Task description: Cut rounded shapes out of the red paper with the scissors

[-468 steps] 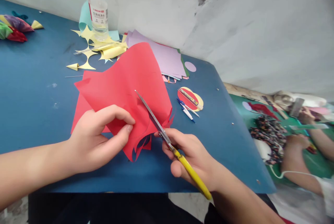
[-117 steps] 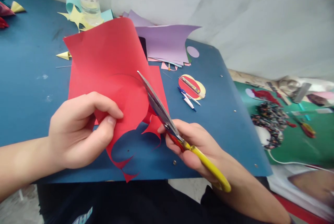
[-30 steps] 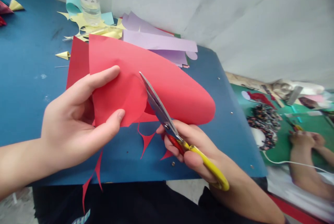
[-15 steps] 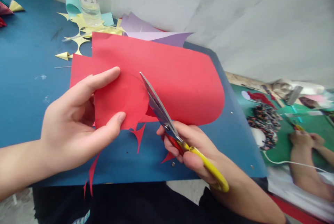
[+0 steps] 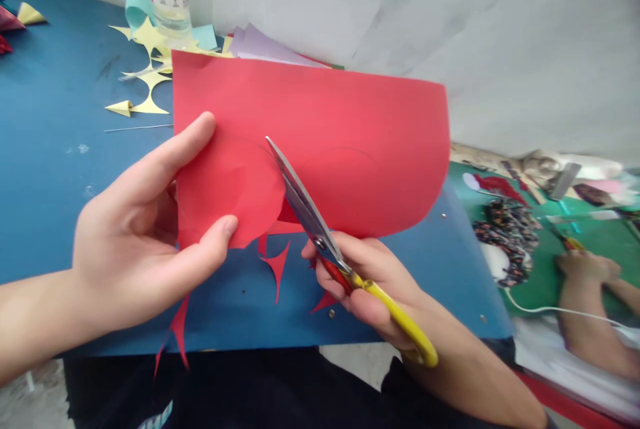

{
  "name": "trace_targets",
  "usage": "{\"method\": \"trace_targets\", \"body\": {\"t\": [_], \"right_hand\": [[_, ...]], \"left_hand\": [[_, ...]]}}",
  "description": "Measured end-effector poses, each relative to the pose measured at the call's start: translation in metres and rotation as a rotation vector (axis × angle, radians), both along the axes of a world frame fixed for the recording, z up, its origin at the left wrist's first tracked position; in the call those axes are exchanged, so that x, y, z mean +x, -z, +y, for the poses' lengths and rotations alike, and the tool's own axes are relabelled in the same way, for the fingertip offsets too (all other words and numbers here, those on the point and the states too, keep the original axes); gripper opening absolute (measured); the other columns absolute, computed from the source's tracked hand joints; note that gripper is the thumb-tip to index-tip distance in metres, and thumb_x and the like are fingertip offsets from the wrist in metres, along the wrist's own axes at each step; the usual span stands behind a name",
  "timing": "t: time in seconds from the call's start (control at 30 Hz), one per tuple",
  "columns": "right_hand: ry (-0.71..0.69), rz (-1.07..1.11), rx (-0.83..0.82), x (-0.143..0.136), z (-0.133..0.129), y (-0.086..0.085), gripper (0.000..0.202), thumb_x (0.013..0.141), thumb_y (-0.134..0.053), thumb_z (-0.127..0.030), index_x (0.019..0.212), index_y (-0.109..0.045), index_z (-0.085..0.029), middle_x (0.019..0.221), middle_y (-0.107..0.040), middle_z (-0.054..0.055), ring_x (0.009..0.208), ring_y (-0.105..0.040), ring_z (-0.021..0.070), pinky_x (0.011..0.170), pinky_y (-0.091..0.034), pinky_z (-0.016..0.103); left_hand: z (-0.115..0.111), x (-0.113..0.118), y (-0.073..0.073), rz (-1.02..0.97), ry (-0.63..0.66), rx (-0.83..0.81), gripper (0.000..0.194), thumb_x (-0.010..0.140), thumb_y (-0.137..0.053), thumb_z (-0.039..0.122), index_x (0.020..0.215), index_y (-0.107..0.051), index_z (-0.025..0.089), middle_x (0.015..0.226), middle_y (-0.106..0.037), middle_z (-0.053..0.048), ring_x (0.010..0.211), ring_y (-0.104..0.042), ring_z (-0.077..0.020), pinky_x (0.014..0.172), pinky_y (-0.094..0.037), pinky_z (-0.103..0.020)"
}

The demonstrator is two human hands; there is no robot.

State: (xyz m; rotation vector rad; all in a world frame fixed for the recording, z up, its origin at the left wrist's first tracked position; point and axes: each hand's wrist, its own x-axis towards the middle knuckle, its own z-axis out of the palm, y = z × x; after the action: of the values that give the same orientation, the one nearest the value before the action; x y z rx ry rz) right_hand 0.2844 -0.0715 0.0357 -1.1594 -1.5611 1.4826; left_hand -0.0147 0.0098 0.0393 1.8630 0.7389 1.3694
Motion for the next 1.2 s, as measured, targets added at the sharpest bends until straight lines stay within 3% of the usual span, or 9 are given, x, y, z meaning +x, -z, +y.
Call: {"method": "trace_targets", "body": {"t": [0.13, 0.27, 0.4, 0.53, 0.67, 0.8, 0.97, 1.2], "right_hand": [[-0.018, -0.014, 0.045, 0.0, 0.001, 0.001, 0.074, 0.099, -0.073, -0.087, 0.126, -0.072, -0.019, 0.066, -0.046, -0.008, 0.053, -0.035, 0.0109, 0.047, -0.028, 0.026], [-0.019, -0.023, 0.088, 0.002, 0.002, 0.004, 0.074, 0.099, -0.073, -0.087, 0.124, -0.072, -0.018, 0.066, -0.047, -0.008, 0.053, -0.036, 0.0109, 0.049, -0.027, 0.028], [-0.006, -0.016, 0.073, 0.002, 0.002, 0.005, 0.076, 0.097, -0.073, -0.09, 0.124, -0.072, -0.018, 0.064, -0.044, -0.009, 0.054, -0.034, 0.0108, 0.05, -0.026, 0.028], [0.008, -0.02, 0.055, 0.0, 0.001, 0.002, 0.077, 0.095, -0.075, -0.091, 0.119, -0.072, -0.017, 0.065, -0.046, -0.008, 0.053, -0.033, 0.01, 0.049, -0.025, 0.027], [-0.017, -0.018, 0.045, 0.0, 0.001, -0.002, 0.075, 0.098, -0.074, -0.088, 0.124, -0.071, -0.018, 0.066, -0.044, -0.009, 0.052, -0.031, 0.0095, 0.047, -0.023, 0.026], [-0.093, 0.021, 0.055, 0.004, 0.003, 0.001, 0.069, 0.104, -0.071, -0.082, 0.129, -0.068, -0.019, 0.069, -0.042, -0.009, 0.052, -0.033, 0.0092, 0.047, -0.025, 0.024], [-0.133, 0.003, 0.037, 0.007, 0.003, 0.003, 0.071, 0.104, -0.07, -0.082, 0.136, -0.067, -0.019, 0.074, -0.05, -0.006, 0.055, -0.039, 0.0102, 0.047, -0.032, 0.023], [-0.045, -0.005, -0.011, -0.002, -0.001, -0.005, 0.082, 0.097, -0.071, -0.09, 0.134, -0.071, -0.017, 0.071, -0.047, -0.007, 0.055, -0.036, 0.0108, 0.047, -0.029, 0.024]], "left_hand": [[0.0, 0.0, -0.003, 0.005, -0.004, -0.038, 0.087, 0.087, -0.086, 0.002, 0.161, -0.067, 0.042, 0.168, -0.066, 0.013, 0.154, -0.071, -0.0237, 0.127, -0.066, -0.031], [0.003, -0.001, -0.001, -0.017, 0.012, 0.012, 0.087, 0.084, -0.094, 0.01, 0.162, -0.066, 0.037, 0.167, -0.068, 0.009, 0.152, -0.072, -0.0277, 0.125, -0.067, -0.035], [0.005, 0.001, 0.001, -0.025, 0.032, 0.009, 0.085, 0.086, -0.091, 0.009, 0.162, -0.066, 0.039, 0.167, -0.068, 0.011, 0.154, -0.07, -0.0283, 0.127, -0.067, -0.039], [0.005, 0.003, 0.001, -0.038, 0.045, 0.044, 0.086, 0.085, -0.092, 0.009, 0.162, -0.067, 0.038, 0.166, -0.069, 0.012, 0.154, -0.071, -0.0269, 0.125, -0.067, -0.035], [0.003, 0.001, 0.0, -0.018, 0.013, 0.018, 0.084, 0.088, -0.088, 0.007, 0.163, -0.066, 0.039, 0.166, -0.068, 0.012, 0.152, -0.072, -0.0254, 0.127, -0.066, -0.035], [0.005, -0.003, 0.001, 0.029, 0.041, 0.1, 0.091, 0.085, -0.092, 0.011, 0.167, -0.062, 0.036, 0.169, -0.066, 0.011, 0.155, -0.07, -0.0272, 0.128, -0.065, -0.036], [0.009, -0.007, 0.003, 0.077, 0.048, 0.096, 0.092, 0.087, -0.092, 0.016, 0.17, -0.057, 0.033, 0.171, -0.065, 0.009, 0.155, -0.069, -0.0228, 0.128, -0.06, -0.03], [0.007, -0.006, 0.002, 0.054, 0.02, 0.024, 0.091, 0.082, -0.091, 0.009, 0.166, -0.064, 0.03, 0.167, -0.069, 0.002, 0.153, -0.071, -0.0313, 0.127, -0.063, -0.041]]}}
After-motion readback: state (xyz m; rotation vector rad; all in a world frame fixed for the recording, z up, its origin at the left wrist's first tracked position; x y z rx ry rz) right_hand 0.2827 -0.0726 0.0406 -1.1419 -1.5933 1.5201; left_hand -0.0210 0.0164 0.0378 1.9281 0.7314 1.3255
